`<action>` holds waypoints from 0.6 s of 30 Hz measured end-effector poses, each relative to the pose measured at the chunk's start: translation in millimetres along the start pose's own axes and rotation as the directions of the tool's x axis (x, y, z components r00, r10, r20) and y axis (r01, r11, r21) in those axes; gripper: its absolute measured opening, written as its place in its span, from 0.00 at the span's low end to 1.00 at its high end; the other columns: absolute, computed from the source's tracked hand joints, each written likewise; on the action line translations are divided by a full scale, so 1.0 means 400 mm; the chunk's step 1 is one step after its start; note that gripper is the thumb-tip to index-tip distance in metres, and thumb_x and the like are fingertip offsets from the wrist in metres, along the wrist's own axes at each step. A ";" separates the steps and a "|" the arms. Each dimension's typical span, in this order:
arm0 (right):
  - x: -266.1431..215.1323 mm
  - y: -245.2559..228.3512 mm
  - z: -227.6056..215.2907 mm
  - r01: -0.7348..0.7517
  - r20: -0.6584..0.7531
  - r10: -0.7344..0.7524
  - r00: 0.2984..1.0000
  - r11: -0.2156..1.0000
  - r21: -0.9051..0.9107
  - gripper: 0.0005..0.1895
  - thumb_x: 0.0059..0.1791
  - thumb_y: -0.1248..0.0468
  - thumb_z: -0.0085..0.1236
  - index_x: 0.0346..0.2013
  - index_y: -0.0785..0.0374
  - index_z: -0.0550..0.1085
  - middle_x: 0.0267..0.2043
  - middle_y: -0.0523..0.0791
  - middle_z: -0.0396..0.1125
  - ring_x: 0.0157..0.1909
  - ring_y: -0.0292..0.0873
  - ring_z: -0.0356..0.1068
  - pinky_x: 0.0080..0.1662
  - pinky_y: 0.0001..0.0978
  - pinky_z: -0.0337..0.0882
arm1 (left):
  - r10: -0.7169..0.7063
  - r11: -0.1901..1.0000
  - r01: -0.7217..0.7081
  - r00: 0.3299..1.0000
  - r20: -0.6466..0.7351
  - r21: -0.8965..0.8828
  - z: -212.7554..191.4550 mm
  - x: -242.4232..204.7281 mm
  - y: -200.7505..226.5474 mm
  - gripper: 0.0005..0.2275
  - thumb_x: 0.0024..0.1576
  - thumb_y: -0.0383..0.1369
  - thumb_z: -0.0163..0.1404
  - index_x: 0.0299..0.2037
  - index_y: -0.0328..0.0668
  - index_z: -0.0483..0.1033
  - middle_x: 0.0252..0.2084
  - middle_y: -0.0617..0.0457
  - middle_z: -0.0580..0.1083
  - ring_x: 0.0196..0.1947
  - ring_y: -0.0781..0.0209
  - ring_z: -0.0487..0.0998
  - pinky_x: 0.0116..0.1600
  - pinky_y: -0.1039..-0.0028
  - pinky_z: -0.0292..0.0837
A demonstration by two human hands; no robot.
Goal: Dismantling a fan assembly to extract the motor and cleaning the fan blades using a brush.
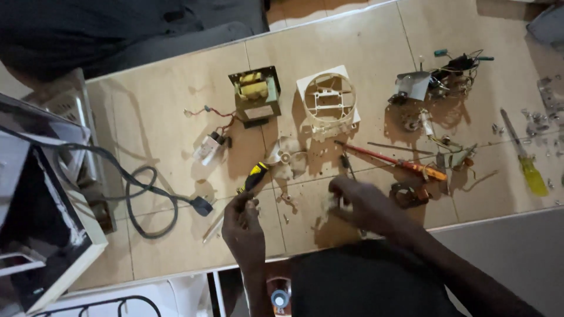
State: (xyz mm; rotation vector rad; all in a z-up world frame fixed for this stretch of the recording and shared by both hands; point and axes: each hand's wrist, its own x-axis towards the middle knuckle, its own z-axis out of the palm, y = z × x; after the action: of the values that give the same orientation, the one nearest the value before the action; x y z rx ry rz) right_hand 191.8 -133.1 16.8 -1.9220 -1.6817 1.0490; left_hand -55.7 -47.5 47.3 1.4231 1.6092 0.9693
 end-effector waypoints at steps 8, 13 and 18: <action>0.068 0.015 0.010 0.188 -0.355 -0.219 0.909 0.975 -0.121 0.14 0.47 0.61 0.68 0.39 0.58 0.70 0.37 0.47 0.70 0.35 0.49 0.72 0.33 0.42 0.65 | 0.103 0.992 -0.103 0.995 0.005 0.073 -0.028 0.036 0.008 0.09 0.61 0.28 0.48 0.49 0.42 0.78 0.44 0.50 0.81 0.43 0.58 0.82 0.46 0.71 0.78; 0.058 0.029 0.041 0.105 -0.349 -0.185 0.919 0.966 -0.234 0.13 0.50 0.59 0.62 0.42 0.56 0.67 0.43 0.49 0.65 0.27 0.57 0.67 0.27 0.49 0.64 | 0.176 0.982 -0.177 0.984 0.011 0.070 -0.048 0.043 0.006 0.09 0.62 0.28 0.48 0.50 0.42 0.78 0.46 0.49 0.80 0.45 0.57 0.82 0.46 0.70 0.78; -0.072 0.029 -0.068 0.059 -0.629 -0.108 0.770 0.993 -0.098 0.14 0.50 0.66 0.68 0.48 0.66 0.75 0.40 0.49 0.72 0.31 0.40 0.72 0.33 0.30 0.72 | 0.297 0.949 -0.286 0.952 -0.073 0.136 -0.072 0.002 -0.033 0.10 0.62 0.24 0.48 0.52 0.36 0.77 0.48 0.45 0.80 0.48 0.52 0.82 0.50 0.66 0.80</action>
State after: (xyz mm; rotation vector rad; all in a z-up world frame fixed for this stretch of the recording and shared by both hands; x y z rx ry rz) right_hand 219.4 -158.3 34.4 -1.9197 -1.3914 0.2323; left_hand -87.5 -49.5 47.3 1.7620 1.5764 1.1339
